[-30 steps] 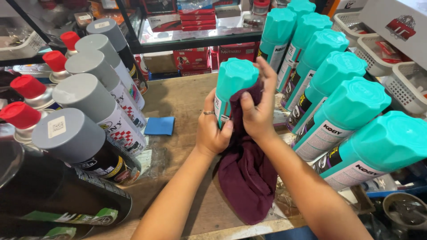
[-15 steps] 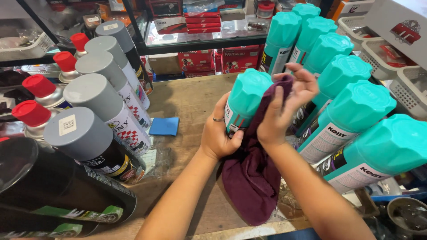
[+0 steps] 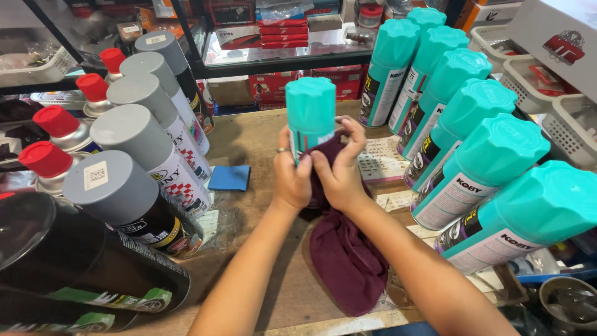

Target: Cleaning and wiping down various spray paint cans with a cloth.

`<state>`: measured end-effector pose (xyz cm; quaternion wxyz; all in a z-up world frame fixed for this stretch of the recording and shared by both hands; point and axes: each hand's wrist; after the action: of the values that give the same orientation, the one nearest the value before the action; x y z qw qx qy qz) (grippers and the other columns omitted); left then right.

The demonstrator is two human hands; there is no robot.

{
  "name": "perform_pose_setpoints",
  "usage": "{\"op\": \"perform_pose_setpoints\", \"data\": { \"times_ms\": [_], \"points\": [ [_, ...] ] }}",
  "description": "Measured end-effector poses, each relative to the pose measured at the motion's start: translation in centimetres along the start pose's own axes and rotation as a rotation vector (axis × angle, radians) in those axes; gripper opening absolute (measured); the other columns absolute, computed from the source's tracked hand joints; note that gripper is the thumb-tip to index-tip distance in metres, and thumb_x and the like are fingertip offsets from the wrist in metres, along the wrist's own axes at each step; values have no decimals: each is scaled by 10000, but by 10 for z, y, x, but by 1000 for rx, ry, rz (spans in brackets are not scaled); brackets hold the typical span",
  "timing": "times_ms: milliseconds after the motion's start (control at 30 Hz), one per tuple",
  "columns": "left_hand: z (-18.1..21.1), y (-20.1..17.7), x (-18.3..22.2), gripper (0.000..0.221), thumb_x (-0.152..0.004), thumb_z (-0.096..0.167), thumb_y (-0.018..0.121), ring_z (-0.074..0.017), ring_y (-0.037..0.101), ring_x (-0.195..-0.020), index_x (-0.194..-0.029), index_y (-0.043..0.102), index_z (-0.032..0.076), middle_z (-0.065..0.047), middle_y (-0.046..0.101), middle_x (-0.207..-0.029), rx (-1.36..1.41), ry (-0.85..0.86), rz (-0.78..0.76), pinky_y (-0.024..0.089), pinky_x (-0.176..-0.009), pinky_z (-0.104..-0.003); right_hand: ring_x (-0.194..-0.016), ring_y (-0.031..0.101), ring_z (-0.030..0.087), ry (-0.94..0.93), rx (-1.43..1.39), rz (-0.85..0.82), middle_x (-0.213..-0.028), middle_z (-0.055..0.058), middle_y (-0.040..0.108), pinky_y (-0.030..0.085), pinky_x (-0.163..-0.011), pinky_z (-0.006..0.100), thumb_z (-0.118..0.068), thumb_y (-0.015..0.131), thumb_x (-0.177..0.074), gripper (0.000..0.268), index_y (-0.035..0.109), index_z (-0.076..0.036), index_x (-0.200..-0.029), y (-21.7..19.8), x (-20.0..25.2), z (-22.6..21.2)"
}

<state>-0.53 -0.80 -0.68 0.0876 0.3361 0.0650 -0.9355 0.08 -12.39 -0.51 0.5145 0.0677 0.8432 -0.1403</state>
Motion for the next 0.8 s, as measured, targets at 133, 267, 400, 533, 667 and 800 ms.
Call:
{"op": "perform_pose_setpoints", "data": {
  "times_ms": [133,267,400,533,667,800],
  "points": [
    [-17,0,-9,617,-940,458,378,-322,573,-1267,-1431,465,96,-241,628,-1313,128,-22,7,418,-1084,-462,-1256,396,440,120,46,-156,-1454,251,296,315,-1135,512,-285,670,-969,774,163,5,-1477,1,11,13],
    [29,-5,-16,620,-1039,402,340,-365,378,-1442,-1444,479,-47,-314,450,-1498,256,-287,182,212,-1237,-467,-1329,357,436,253,33,-348,-1487,239,274,267,-1184,508,-328,708,-960,861,151,-7,-1533,4,16,15],
    [-21,-18,-28,652,-936,603,493,-246,680,-1080,-1223,695,53,-182,716,-1194,564,-657,382,496,-1057,-350,-1324,363,421,310,71,-482,-1504,224,261,281,-1186,507,-349,732,-938,909,158,-32,-1567,4,12,9],
    [-46,-22,-31,604,-928,604,515,-226,725,-957,-1142,719,77,-169,749,-1093,672,-669,381,583,-928,-341,-1340,352,386,320,89,-516,-1504,193,247,252,-1198,497,-373,698,-958,905,125,-60,-1585,4,14,8],
    [4,-13,-20,620,-1005,519,430,-295,516,-1253,-1331,593,17,-242,560,-1348,444,-559,266,374,-1114,-420,-1359,325,424,338,100,-470,-1505,230,253,217,-1200,537,-345,618,-1001,850,93,-32,-1592,2,11,5],
    [-19,-11,-18,484,-1025,339,289,-179,567,-861,-1348,480,34,-111,621,-1040,392,-78,-92,491,-813,-335,-1404,287,469,366,55,-338,-1521,314,236,174,-1209,580,-455,469,-1041,815,83,37,-1563,-4,2,3]
  ]
}}
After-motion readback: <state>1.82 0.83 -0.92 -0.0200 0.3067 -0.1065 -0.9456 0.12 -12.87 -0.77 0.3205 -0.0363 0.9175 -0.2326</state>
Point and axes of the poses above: each hand's wrist, its own x-axis away from the middle knuckle, its own y-axis out of the palm, z = x × y
